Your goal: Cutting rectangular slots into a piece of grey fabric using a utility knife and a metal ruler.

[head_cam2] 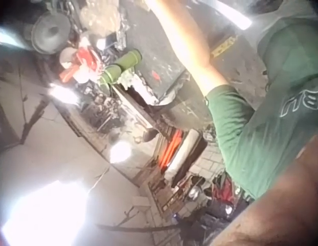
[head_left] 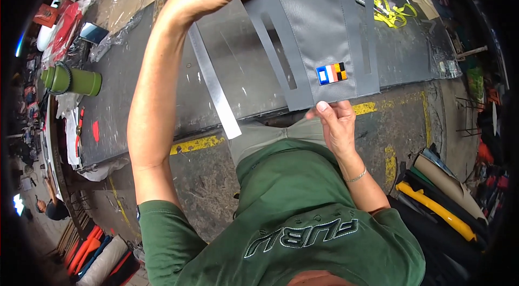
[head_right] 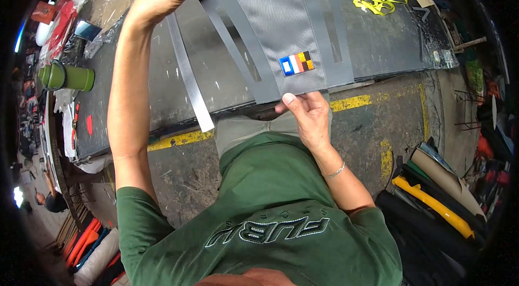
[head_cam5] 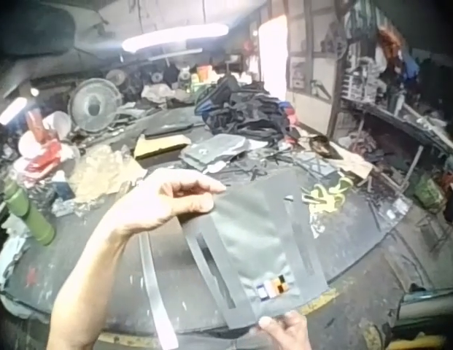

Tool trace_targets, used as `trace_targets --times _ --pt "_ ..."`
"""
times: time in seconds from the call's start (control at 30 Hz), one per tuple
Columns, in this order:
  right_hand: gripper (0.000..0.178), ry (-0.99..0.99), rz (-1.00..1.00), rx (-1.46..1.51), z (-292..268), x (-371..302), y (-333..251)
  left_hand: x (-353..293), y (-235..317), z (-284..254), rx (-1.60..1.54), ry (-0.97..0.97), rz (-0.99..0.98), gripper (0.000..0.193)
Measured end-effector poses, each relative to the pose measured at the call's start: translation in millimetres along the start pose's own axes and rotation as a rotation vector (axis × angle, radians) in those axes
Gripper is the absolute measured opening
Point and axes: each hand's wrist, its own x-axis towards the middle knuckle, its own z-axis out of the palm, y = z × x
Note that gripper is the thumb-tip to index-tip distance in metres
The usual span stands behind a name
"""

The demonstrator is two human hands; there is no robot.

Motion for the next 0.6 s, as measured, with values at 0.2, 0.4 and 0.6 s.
trace_targets --times 0.2,0.4,0.6 --pt "0.028 -0.054 -0.055 0.358 6 47 -18 14 31 -2 0.171 0.032 0.239 0.027" --pt "0.038 -0.024 -0.162 0.398 13 52 -34 14 41 -7 0.098 0.05 0.223 0.036" --pt "0.037 -0.031 -0.198 0.393 11 59 -45 -3 13 -31 0.216 0.041 0.007 0.02"
